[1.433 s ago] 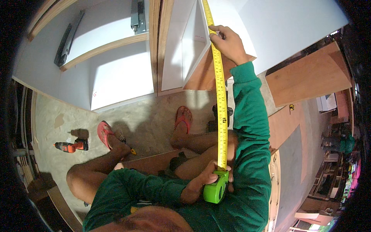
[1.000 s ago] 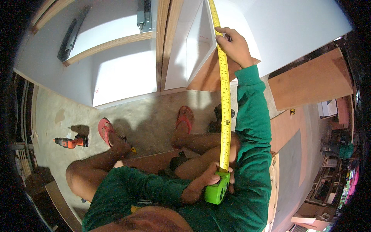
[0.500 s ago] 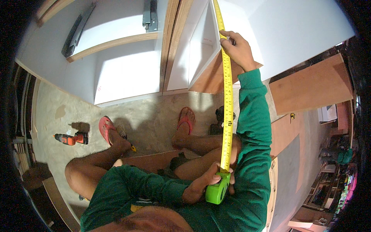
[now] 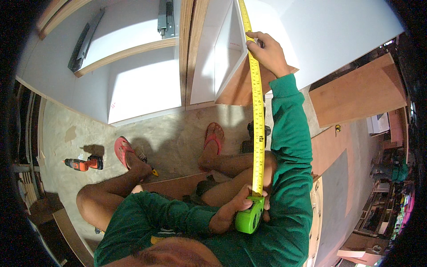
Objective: The person scrapes a metal drawer slide with a utility knife, places it into a cabinet, and measures the cabinet interior and slide with a tape measure. The person remains seated on the floor during the process.
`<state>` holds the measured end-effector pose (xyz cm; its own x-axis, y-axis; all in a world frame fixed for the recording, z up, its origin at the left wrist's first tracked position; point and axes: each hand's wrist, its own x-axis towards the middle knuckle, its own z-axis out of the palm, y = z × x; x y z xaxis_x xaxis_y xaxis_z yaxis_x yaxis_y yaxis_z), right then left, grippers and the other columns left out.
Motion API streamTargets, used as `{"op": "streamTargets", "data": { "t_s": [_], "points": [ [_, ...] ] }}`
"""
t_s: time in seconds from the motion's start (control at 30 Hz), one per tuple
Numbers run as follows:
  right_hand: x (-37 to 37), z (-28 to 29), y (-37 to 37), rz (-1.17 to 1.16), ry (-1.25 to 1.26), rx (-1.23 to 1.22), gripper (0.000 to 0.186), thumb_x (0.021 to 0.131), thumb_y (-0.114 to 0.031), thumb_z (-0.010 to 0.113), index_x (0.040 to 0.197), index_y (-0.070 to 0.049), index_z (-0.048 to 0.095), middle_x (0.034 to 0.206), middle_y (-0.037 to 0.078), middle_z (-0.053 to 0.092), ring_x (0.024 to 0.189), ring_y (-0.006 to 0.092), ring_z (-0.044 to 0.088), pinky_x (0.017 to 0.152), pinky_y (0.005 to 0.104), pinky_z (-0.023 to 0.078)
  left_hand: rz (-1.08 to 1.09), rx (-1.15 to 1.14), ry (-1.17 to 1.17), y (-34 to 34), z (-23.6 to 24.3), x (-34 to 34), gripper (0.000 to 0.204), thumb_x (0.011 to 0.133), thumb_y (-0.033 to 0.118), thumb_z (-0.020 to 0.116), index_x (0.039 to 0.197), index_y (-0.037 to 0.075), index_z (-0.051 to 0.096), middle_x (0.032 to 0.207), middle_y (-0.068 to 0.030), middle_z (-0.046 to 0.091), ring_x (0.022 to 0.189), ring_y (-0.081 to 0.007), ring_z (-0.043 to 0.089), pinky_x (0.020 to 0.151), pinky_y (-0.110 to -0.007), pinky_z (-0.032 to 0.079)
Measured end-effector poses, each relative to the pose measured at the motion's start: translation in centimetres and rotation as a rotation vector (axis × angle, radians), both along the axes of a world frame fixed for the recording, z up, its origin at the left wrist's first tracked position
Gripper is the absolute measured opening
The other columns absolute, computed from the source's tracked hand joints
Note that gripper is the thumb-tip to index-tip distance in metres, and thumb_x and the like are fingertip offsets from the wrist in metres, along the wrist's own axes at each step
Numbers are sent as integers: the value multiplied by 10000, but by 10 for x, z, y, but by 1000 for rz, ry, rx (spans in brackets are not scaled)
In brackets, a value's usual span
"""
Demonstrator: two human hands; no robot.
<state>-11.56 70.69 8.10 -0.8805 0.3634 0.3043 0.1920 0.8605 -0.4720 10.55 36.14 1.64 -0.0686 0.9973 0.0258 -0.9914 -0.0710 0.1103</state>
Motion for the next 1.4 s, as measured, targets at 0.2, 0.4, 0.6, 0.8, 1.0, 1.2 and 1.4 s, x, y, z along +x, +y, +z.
{"op": "streamTargets", "data": {
  "t_s": [0.2, 0.4, 0.6, 0.8, 1.0, 1.2, 1.4],
  "points": [
    [0, 0, 0, 7, 14, -1, 419, 926, -366, 668, 1284, -157, 728, 946, 92, 641, 810, 197, 614, 780, 350, 521, -5, -6, -1, -2, 1, 0, 514, 989, 343, 527, 1377, 45, 371, 1207, -140, 572, 1041, -249, 639, 934, -361, 491],
    [-1, -1, 3, 6, 10, -50, 411, 931, -355, 664, 1288, -161, 724, 917, 93, 653, 805, 199, 623, 773, 353, 528, -8, -15, 10, 0, 2, -6, 468, 1004, 323, 507, 1360, 50, 374, 1175, -129, 578, 1002, -229, 631, 903, -355, 499],
    [-1, -1, 4, 3, 196, -258, 346, 956, -243, 673, 1260, -83, 710, 892, 64, 663, 806, 137, 627, 745, 294, 520, -36, -133, 181, 1, -15, -33, 389, 999, 268, 556, 1308, 69, 428, 1114, -122, 608, 932, -221, 641, 850, -344, 525],
    [7, 10, 12, 36, 516, -560, 334, 981, -118, 683, 1271, 12, 581, 904, 41, 697, 825, 97, 644, 748, 249, 538, 230, -192, 1215, -35, -75, -115, 456, 989, 184, 599, 1397, 30, 466, 1142, -140, 608, 994, -346, 648, 931, -419, 523],
    [33, 19, 48, -45, 724, -674, 397, 1028, -185, 644, 1349, -22, 477, 1173, 121, 715, 1100, 186, 655, 948, 354, 545, 90, -656, 1802, -140, -66, -238, 372, 911, 184, 644, 1223, 11, 538, 1009, -157, 639, 948, -263, 648, 873, -395, 508],
    [62, 13, 56, -145, 709, -647, 365, 1002, -248, 701, 1289, -48, 596, 1100, 68, 651, 982, 160, 645, 900, 324, 561, 94, -898, 1920, -215, -15, -325, 307, 853, 141, 622, 1127, 4, 603, 902, -117, 613, 852, -221, 602, 799, -347, 491],
    [79, 6, 37, -167, 634, -324, 418, 968, -84, 631, 1364, -60, 499, 837, 63, 621, 712, 173, 612, 673, 320, 520, 133, -987, 1922, -239, -8, -338, 302, 829, 117, 623, 1108, 4, 608, 810, -100, 580, 760, -224, 572, 735, -341, 481]
  ]
}}
